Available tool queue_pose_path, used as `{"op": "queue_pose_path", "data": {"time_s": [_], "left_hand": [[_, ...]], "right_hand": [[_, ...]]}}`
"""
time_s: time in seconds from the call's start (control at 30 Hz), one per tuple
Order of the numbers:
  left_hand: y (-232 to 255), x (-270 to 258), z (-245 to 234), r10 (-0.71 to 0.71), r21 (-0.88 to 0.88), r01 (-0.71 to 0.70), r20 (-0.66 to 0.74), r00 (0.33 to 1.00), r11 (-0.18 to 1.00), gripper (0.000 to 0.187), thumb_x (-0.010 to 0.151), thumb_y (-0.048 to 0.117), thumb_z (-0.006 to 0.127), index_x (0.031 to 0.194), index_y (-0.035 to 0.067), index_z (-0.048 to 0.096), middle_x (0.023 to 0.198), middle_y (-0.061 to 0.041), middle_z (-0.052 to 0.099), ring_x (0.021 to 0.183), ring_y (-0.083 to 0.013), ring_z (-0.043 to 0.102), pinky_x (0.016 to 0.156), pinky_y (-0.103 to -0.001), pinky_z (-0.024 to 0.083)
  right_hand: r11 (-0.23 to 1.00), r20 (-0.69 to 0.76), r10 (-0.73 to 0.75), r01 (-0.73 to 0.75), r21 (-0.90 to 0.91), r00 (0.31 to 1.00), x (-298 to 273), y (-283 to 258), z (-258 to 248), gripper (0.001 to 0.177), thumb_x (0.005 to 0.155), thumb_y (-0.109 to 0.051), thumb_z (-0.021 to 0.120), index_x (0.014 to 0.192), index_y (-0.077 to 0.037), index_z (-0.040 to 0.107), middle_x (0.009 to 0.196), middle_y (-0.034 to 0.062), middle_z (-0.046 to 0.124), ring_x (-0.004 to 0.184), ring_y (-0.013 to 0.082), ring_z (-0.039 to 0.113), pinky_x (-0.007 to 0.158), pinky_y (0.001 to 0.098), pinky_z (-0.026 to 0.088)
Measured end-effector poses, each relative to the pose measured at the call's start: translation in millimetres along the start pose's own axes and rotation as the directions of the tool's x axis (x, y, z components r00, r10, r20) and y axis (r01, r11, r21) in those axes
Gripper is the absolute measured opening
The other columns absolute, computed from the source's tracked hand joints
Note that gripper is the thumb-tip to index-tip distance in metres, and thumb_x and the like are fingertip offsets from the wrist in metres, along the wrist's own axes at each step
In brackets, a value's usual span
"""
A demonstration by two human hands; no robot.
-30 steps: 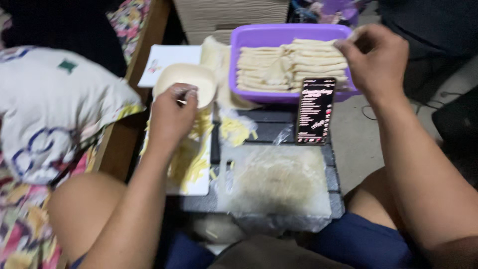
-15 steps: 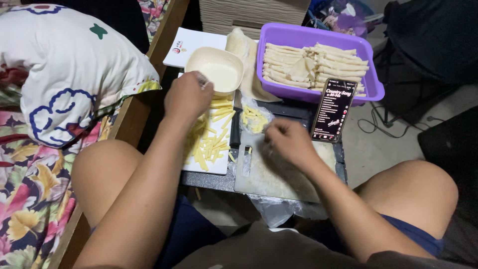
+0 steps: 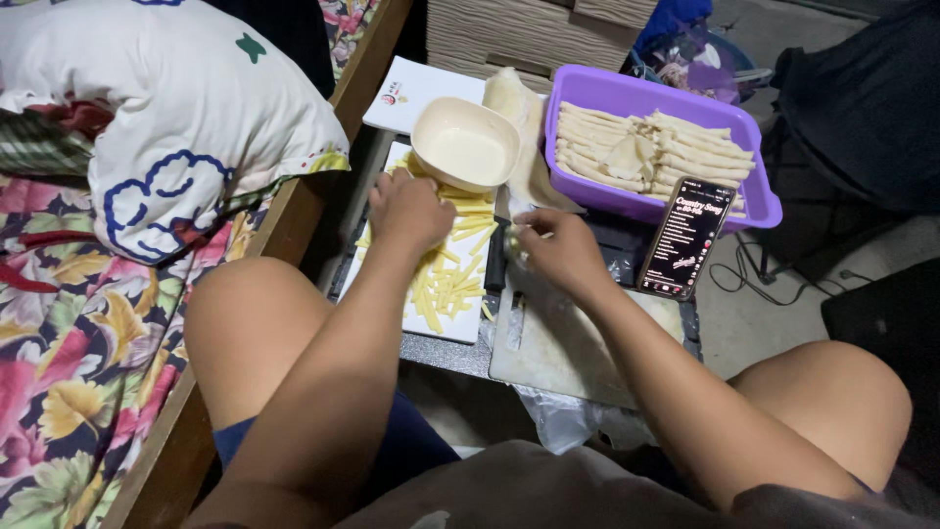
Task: The person places shredded cheese onto thin dough sheets, folds them into half-moon shapes, and stacks the finished pieces in a purple container. The person repeats this process multiple times using cheese and dough from nearby trays.
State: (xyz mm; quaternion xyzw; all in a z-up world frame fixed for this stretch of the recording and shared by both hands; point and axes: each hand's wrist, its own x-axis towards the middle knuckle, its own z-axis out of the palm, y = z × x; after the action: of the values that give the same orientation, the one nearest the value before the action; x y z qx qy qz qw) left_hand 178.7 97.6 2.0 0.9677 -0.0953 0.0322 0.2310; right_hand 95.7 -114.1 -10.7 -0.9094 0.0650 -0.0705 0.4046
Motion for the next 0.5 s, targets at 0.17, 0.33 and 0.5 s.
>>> {"op": "queue_pose_path", "data": {"time_s": [0.17, 0.33, 0.5], "left_hand": [[8, -5, -2, -0.058, -0.083, 0.059, 0.02, 0.998, 0.995, 0.04, 0.08, 0.039, 0.076, 0.111, 0.013, 0.078, 0.136, -0.013, 0.056, 0.133, -0.0339, 0.041, 0.114, -0.045, 0.029], [9, -9, -17, -0.137, -0.123, 0.155, 0.149, 0.979, 0.98, 0.05, 0.08, 0.046, 0.078, 0.108, 0.005, 0.074, 0.137, -0.013, 0.055, 0.134, -0.0353, 0.038, 0.108, -0.046, 0.034], [7, -4, -20, -0.068, -0.086, 0.075, 0.086, 0.994, 0.993, 0.042, 0.089, 0.045, 0.069, 0.097, 0.005, 0.08, 0.111, -0.014, 0.074, 0.127, -0.0329, 0.053, 0.112, -0.048, 0.037]], "right_hand": [[0.989, -0.017, 0.02, -0.022, -0.143, 1.0, 27, -13, 32, 0.041, 0.086, -0.025, 0.072, 0.122, -0.005, 0.072, 0.104, 0.021, 0.077, 0.091, 0.0306, 0.075, 0.086, 0.0374, 0.056], [0.994, -0.035, -0.021, 0.017, -0.107, 0.999, 27, -21, 34, 0.032, 0.087, -0.024, 0.068, 0.112, -0.005, 0.077, 0.101, 0.0201, 0.077, 0.091, 0.029, 0.077, 0.086, 0.0366, 0.057], [0.969, -0.181, 0.072, -0.112, -0.222, 0.981, 28, -18, 11, 0.031, 0.084, -0.028, 0.069, 0.109, -0.011, 0.078, 0.098, 0.018, 0.077, 0.091, 0.0343, 0.076, 0.085, 0.0426, 0.057]]}}
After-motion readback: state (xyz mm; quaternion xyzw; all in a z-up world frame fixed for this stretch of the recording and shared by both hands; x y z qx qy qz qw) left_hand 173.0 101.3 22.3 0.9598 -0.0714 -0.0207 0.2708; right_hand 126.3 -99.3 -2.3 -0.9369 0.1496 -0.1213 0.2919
